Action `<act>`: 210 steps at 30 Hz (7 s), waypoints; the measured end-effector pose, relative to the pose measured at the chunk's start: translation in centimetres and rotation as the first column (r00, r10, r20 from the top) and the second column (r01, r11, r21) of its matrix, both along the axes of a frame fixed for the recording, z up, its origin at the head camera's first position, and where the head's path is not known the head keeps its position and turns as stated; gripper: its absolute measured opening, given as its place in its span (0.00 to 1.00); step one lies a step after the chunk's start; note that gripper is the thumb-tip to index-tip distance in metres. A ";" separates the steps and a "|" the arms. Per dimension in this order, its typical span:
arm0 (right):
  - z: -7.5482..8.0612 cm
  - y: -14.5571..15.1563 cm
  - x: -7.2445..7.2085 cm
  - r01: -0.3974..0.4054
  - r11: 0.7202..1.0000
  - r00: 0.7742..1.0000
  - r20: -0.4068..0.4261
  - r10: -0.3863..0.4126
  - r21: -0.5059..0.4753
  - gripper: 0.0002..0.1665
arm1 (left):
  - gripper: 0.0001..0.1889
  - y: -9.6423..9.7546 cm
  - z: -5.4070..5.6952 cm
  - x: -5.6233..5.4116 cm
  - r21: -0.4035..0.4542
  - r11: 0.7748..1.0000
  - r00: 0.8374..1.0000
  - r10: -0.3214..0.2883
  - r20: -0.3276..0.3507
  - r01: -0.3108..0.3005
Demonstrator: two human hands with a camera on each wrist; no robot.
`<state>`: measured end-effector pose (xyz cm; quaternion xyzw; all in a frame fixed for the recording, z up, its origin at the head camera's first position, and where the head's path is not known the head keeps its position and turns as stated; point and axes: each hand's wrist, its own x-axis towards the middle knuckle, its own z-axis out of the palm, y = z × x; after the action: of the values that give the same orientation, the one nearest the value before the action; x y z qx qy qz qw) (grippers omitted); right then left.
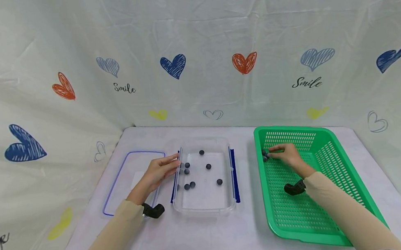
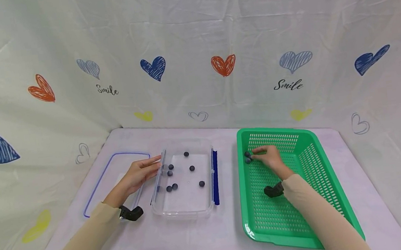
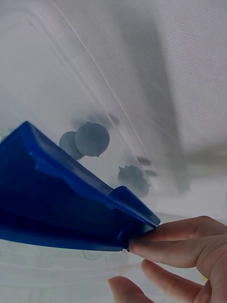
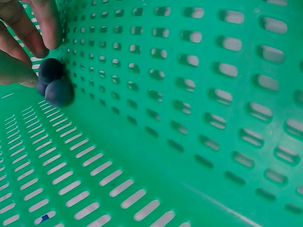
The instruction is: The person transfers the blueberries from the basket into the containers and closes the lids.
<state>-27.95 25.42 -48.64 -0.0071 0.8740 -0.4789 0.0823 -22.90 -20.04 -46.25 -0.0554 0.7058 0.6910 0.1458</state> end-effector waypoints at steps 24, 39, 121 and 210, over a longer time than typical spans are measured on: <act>-1.4 0.3 -0.1 -0.034 0.998 0.998 -0.056 0.031 -0.052 0.17 | 0.26 0.0 -0.1 0.0 0.000 1.000 1.000 0.018 0.007 -0.018; 0.1 0.8 0.2 -0.033 0.996 0.999 -0.013 0.032 -0.088 0.20 | 0.26 0.1 -0.2 -0.1 0.014 1.000 0.999 0.015 0.028 -0.015; 7.2 -12.8 3.2 -0.223 0.947 0.973 0.013 0.232 -0.231 0.13 | 0.27 -0.1 -0.1 -0.5 0.017 1.000 1.000 0.004 0.026 -0.005; -0.6 -1.8 1.7 0.104 0.993 0.994 -0.021 -0.105 -0.058 0.21 | 0.26 0.1 -0.1 -0.1 0.021 1.000 1.000 0.011 0.006 -0.011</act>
<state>-26.27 23.60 -49.24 0.0305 0.8600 -0.5072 0.0464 -22.98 -19.92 -46.35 -0.0596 0.6977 0.6991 0.1446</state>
